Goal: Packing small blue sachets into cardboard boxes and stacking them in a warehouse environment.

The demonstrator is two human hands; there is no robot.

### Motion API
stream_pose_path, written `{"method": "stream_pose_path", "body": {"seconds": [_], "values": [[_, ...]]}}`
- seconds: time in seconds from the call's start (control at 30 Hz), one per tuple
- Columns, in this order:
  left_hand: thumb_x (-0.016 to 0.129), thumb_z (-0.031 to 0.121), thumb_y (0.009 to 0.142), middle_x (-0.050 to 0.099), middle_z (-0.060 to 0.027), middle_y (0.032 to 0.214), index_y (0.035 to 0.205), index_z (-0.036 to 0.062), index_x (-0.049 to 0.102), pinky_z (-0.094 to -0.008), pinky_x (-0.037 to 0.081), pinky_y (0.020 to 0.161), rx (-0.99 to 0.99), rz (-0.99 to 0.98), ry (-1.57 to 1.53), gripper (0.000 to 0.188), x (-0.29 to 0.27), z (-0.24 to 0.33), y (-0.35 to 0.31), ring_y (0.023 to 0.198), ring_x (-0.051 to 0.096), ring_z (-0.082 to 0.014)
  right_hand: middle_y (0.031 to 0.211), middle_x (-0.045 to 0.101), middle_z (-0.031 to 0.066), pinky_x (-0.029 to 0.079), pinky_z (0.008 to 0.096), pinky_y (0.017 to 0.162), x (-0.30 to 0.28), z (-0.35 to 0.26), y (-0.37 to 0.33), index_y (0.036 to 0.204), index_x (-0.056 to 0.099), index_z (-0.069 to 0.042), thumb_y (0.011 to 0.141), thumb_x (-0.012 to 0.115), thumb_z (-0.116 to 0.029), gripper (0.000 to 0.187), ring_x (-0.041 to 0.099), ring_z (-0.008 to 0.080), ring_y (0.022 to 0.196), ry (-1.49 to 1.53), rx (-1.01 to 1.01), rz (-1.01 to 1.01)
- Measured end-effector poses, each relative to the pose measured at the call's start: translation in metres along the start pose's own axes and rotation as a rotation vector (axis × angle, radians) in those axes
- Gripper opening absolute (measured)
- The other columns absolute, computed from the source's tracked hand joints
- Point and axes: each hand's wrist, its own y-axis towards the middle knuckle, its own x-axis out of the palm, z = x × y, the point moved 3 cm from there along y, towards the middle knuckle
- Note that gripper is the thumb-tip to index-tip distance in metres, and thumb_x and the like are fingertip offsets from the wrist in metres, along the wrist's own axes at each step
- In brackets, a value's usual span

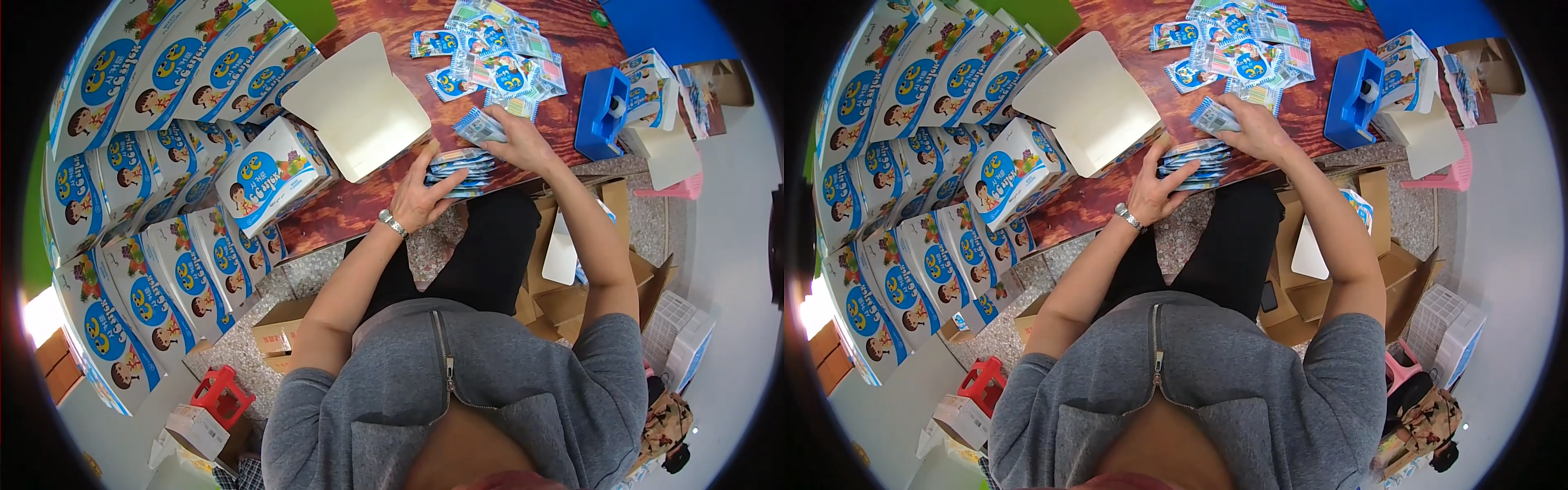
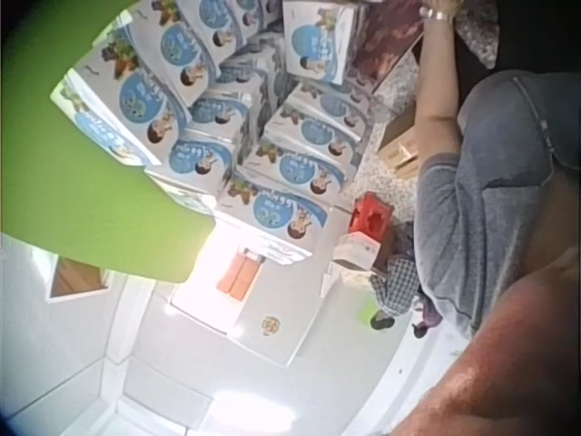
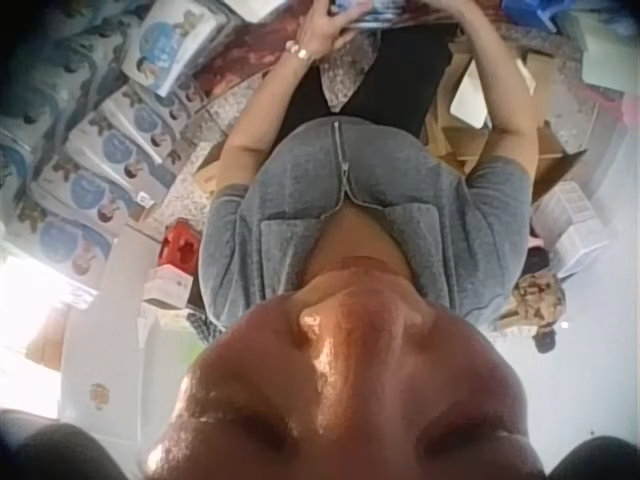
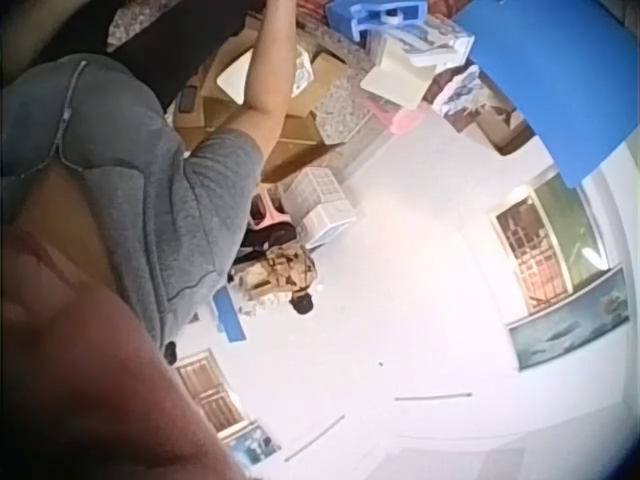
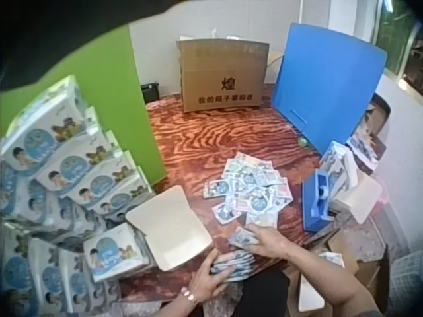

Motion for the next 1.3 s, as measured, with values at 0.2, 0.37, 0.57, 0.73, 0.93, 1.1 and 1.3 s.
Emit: {"method": "stream_pose_path", "body": {"seconds": [0.2,0.37,0.57,0.73,0.93,1.1,1.3], "values": [[0.083,0.008,0.066,0.033,-0.0237,0.149,0.132,0.0341,0.061,-0.0468,0.053,0.094,0.034,0.019,-0.002,0.075,0.000,0.000,0.003,0.123,0.053,-0.0416,0.109,0.067,0.0205,0.051,0.0409,0.088,-0.004,-0.003,0.002,0.129,0.050,-0.005,0.081,0.074,-0.017,0.054,0.066,0.0361,0.105,0.005,0.075,-0.015],[0.080,0.006,0.068,0.035,-0.0230,0.148,0.132,0.0354,0.061,-0.0466,0.054,0.093,-0.014,-0.002,0.009,0.073,0.000,-0.001,0.002,0.122,0.054,-0.0413,0.110,0.067,0.0213,0.051,0.0415,0.088,-0.004,0.003,0.005,0.131,0.049,-0.005,0.081,0.075,-0.019,0.057,0.066,0.0362,0.105,-0.013,0.012,-0.005],[0.078,0.005,0.068,0.041,-0.0220,0.144,0.133,0.0345,0.060,-0.0462,0.054,0.092,0.006,0.009,0.012,0.074,-0.003,0.001,0.002,0.117,0.056,-0.0409,0.114,0.066,0.0258,0.052,0.0450,0.087,-0.047,0.051,0.043,0.125,0.057,-0.006,0.078,0.077,-0.035,0.059,0.065,0.0386,0.104,0.011,0.198,0.269],[0.082,0.004,0.063,0.050,-0.0185,0.135,0.132,0.0276,0.061,-0.0427,0.055,0.087,0.051,0.006,0.007,0.076,-0.001,0.006,0.011,0.115,0.058,-0.0383,0.121,0.060,0.0285,0.050,0.0471,0.093,-0.060,0.088,0.086,0.123,0.056,-0.009,0.076,0.077,-0.043,0.062,0.061,0.0404,0.111,-0.275,0.330,0.325],[0.080,0.005,0.069,0.054,-0.0155,0.127,0.139,0.0201,0.054,-0.0423,0.053,0.088,0.035,-0.052,-0.018,0.076,-0.004,0.006,0.018,0.110,0.058,-0.0367,0.121,0.061,0.0234,0.051,0.0480,0.090,-0.049,0.049,0.083,0.138,0.043,-0.016,0.076,0.080,-0.033,0.074,0.061,0.0390,0.112,-0.434,0.422,0.327],[0.078,0.005,0.071,0.055,-0.0144,0.126,0.142,0.0137,0.048,-0.0427,0.051,0.091,0.044,-0.118,-0.078,0.078,0.000,0.002,0.021,0.115,0.057,-0.0349,0.123,0.060,0.0206,0.050,0.0450,0.093,-0.055,0.003,0.052,0.137,0.044,-0.008,0.076,0.080,-0.019,0.071,0.059,0.0402,0.114,-0.278,-0.012,0.387],[0.081,0.005,0.068,0.048,-0.0164,0.132,0.148,0.0127,0.037,-0.0439,0.051,0.094,0.015,-0.028,-0.124,0.091,0.004,0.004,0.019,0.118,0.054,-0.0386,0.117,0.063,0.0199,0.048,0.0435,0.096,0.005,-0.026,0.026,0.135,0.049,-0.008,0.080,0.075,-0.019,0.061,0.060,0.0386,0.112,-0.286,-0.253,-0.186]]}}
